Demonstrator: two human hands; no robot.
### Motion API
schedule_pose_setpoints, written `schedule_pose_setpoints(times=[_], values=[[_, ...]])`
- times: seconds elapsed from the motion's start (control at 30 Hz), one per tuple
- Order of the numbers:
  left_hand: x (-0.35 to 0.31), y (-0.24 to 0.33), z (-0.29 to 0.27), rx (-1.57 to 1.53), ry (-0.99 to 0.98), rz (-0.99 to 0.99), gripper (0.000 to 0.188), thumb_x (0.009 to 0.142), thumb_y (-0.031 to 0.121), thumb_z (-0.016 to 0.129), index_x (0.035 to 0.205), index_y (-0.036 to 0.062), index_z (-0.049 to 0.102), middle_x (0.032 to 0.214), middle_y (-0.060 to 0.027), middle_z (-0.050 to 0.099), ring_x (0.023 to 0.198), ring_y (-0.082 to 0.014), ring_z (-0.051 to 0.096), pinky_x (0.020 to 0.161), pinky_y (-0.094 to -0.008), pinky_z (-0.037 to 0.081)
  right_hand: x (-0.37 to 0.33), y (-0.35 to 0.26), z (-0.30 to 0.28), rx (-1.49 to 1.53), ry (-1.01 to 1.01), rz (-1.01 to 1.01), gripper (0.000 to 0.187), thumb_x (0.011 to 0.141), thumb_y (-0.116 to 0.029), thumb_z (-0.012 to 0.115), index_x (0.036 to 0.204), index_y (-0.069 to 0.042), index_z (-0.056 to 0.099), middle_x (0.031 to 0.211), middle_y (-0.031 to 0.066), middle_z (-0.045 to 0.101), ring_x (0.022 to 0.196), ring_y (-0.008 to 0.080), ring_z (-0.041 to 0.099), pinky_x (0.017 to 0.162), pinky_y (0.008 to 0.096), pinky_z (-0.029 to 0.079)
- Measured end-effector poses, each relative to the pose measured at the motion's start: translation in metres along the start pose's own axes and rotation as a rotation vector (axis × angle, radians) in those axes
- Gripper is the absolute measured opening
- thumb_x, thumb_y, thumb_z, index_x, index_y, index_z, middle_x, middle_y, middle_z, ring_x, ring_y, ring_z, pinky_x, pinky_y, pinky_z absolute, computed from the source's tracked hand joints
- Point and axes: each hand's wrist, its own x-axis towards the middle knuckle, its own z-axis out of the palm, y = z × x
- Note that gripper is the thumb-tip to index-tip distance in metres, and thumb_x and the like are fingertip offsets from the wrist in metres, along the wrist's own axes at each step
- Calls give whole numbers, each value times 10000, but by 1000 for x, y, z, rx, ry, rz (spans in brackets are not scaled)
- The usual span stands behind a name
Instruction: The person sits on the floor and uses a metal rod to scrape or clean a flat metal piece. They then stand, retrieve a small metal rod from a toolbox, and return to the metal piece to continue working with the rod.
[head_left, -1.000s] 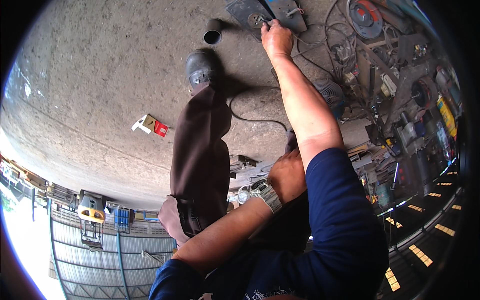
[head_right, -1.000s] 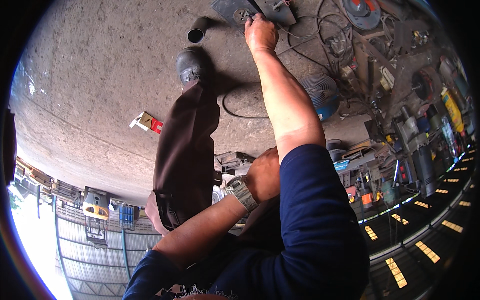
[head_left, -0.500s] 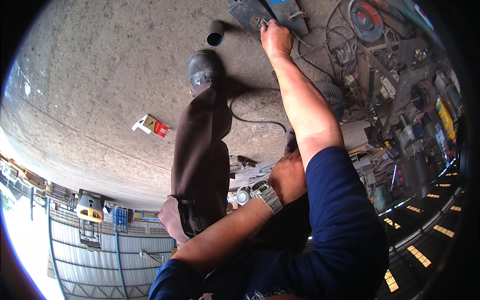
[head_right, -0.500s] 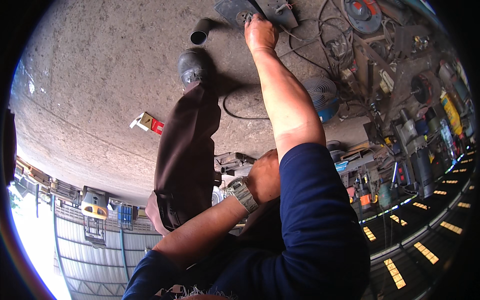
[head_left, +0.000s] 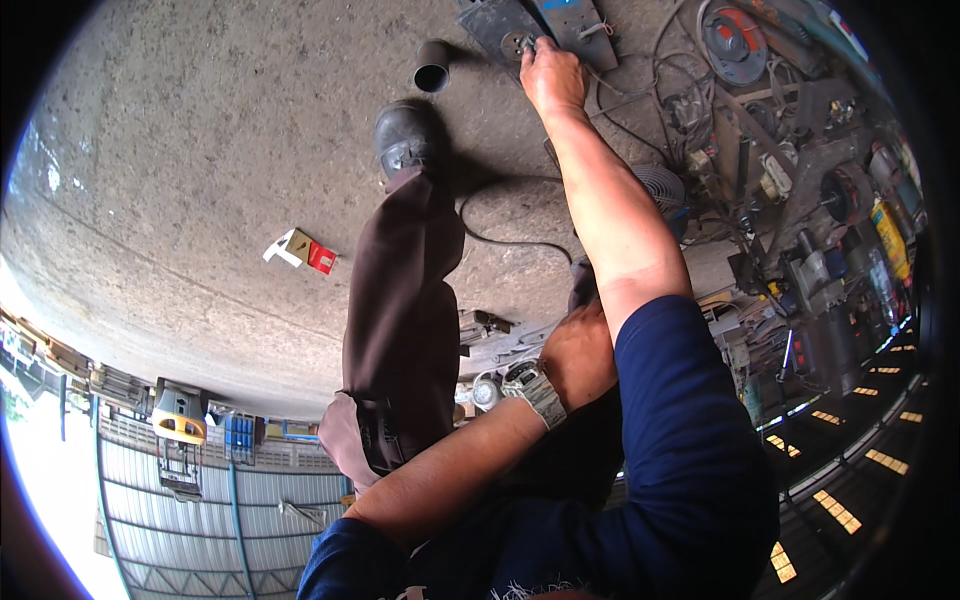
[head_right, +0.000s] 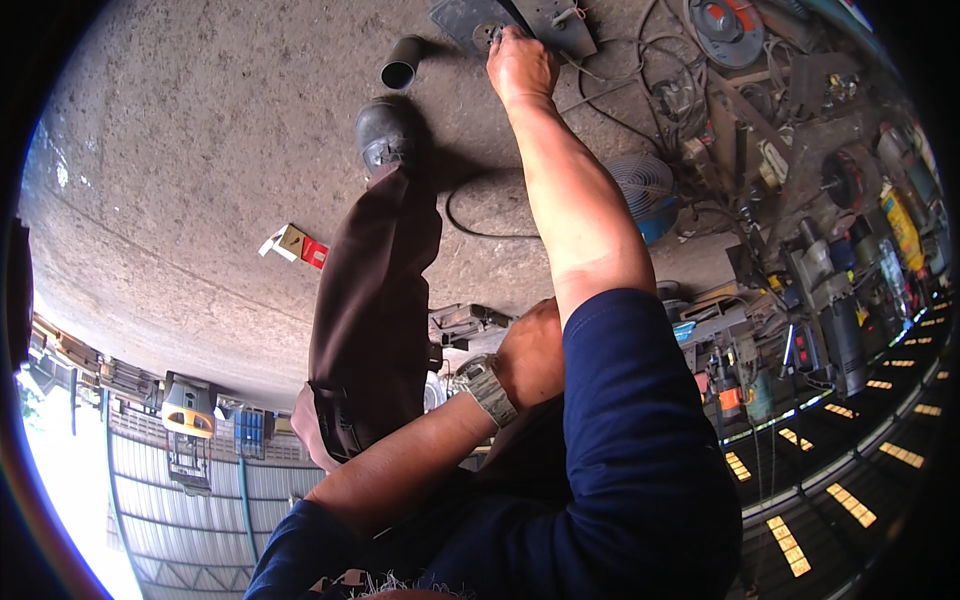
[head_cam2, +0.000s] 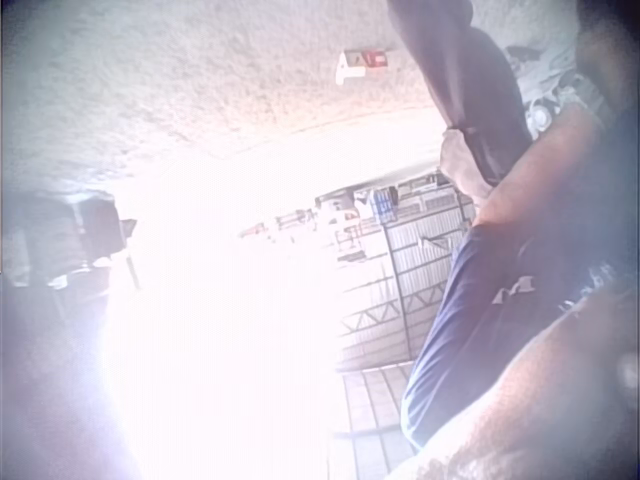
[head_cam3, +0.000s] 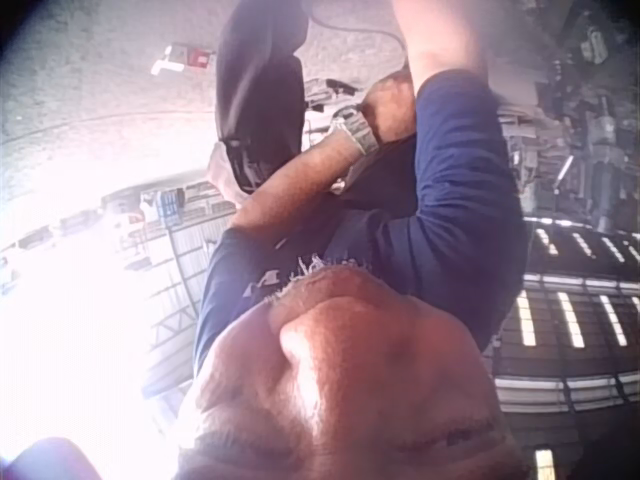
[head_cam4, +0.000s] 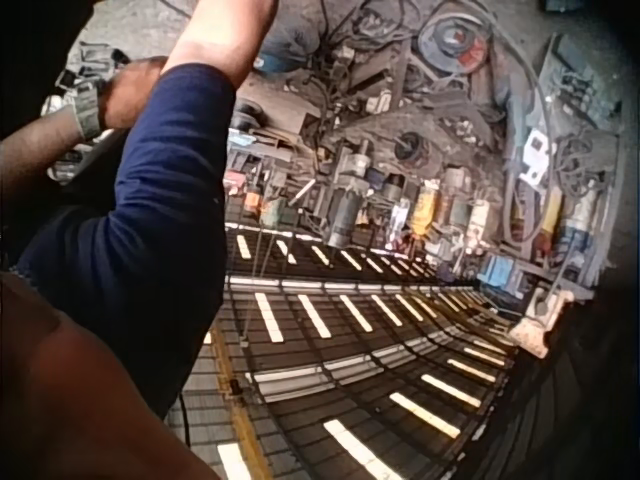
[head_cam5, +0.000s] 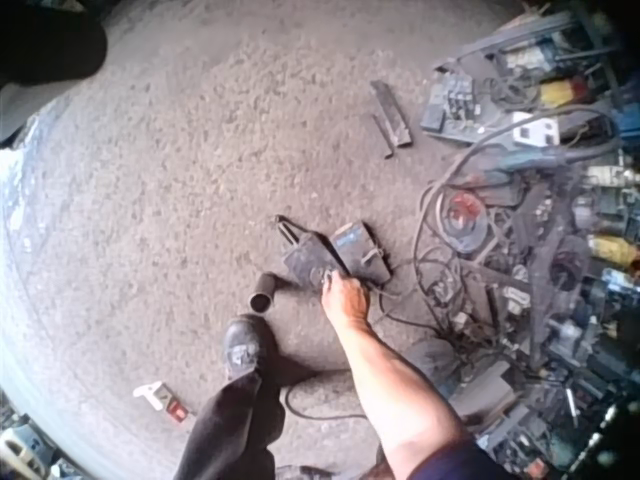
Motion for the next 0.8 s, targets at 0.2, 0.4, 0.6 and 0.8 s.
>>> schedule_pose_setpoints(times=[0.2, 0.4, 0.6, 0.8], values=[[1, 2, -1, -33, -14, -14, 390, 880, 284, 715, 1092, -41, 669, 1115, -278, 658, 1044, -430, 654, 956, -482, 524, 2, 2, 3, -45, -112, 41, 341, 1022, -393, 559, 1042, -113, 752, 1017, 182, 761, 967, 399, 738, 864, 486, 589], [0, 1, -2, -31, 24, 31, 387, 871, 289, 726, 1095, -22, 676, 1111, -277, 657, 1037, -434, 653, 956, -483, 526, 6, -2, 2, -48, -141, 68, 338, 1017, -384, 571, 1022, -109, 767, 1011, 184, 763, 999, 403, 734, 874, 492, 588], [1, 3, -1, -44, -8, -3, 379, 872, 281, 723, 1100, -19, 680, 1098, -268, 665, 1035, -431, 656, 959, -479, 526, 4, 4, 7, -49, -82, 12, 322, 999, -365, 602, 999, -93, 774, 994, 176, 770, 995, 398, 740, 877, 491, 587], [0, 3, -3, -21, -38, -34, 367, 877, 246, 709, 1125, -22, 667, 1094, -266, 672, 1044, -428, 661, 960, -484, 529, 13, -7, -4, -71, -191, 58, 349, 986, -352, 575, 990, -90, 806, 1022, 200, 767, 1007, 388, 744, 875, 482, 591]])
